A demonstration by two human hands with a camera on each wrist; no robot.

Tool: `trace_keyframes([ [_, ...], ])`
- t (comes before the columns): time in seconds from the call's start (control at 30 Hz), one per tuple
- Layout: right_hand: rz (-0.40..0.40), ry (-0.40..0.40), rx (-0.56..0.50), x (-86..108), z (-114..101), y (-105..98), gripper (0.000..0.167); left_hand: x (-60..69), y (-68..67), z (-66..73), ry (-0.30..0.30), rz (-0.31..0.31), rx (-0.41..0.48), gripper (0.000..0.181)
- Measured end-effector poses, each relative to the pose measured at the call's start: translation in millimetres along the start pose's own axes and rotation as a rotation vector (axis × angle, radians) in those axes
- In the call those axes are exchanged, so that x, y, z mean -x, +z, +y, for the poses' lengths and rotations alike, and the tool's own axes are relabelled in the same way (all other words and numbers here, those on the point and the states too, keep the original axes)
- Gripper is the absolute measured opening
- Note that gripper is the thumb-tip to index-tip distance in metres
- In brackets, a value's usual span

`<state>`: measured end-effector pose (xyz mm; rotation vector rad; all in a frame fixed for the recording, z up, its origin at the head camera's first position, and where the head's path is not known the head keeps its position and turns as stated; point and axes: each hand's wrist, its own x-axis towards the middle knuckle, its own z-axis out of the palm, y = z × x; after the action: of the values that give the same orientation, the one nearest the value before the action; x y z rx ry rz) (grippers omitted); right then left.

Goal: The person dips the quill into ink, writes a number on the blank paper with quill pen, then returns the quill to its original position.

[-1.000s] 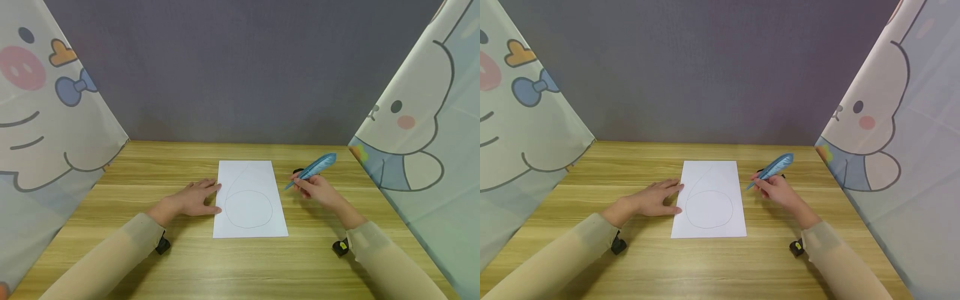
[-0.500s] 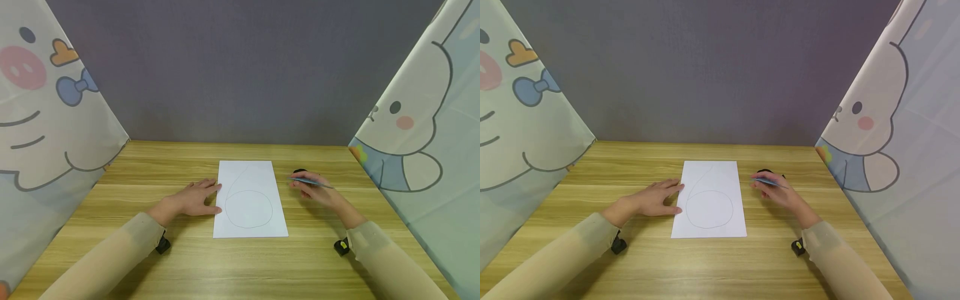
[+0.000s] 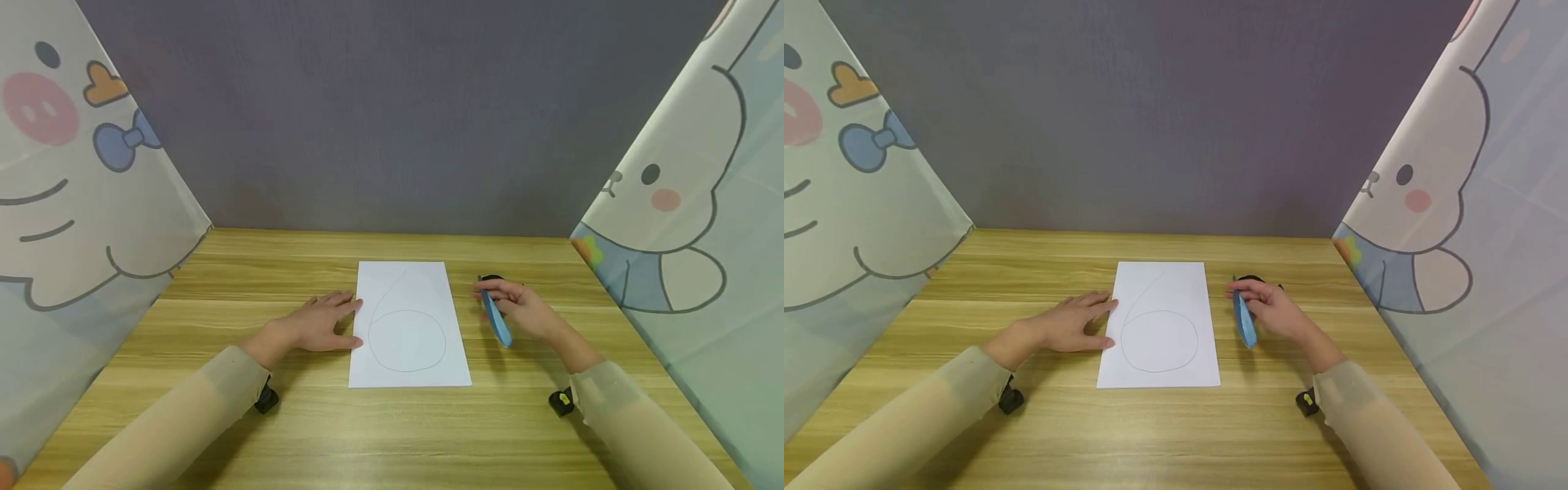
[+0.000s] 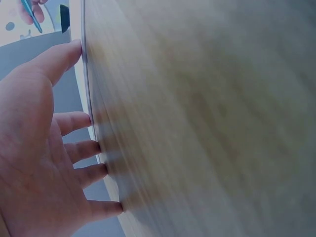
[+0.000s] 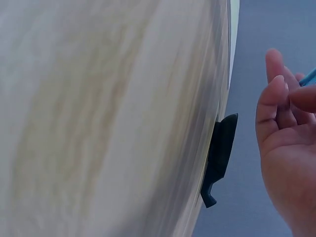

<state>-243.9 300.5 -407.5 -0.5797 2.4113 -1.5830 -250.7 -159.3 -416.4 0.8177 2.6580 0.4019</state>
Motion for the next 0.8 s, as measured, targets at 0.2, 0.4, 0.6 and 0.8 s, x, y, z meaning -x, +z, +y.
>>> trace_keyframes([
  [0.2,0.067,-0.015,-0.014,3.4,-2.2,-2.2,0.042,0.8,-0.9,0.7,0.001,-0.001,0.002,0.094],
  [0.4,0.116,0.011,0.067,11.4,-0.2,-9.8,0.045,0.6,-0.9,0.9,0.000,-0.004,-0.001,0.094],
  [0.6,0.135,-0.050,0.175,27.7,9.0,-30.1,0.040,-0.5,-0.7,-0.2,0.003,-0.006,-0.004,0.095],
  [0.8,0.127,-0.058,0.353,46.1,15.7,-51.1,0.037,0.2,-1.1,-0.3,0.006,-0.009,0.001,0.095],
])
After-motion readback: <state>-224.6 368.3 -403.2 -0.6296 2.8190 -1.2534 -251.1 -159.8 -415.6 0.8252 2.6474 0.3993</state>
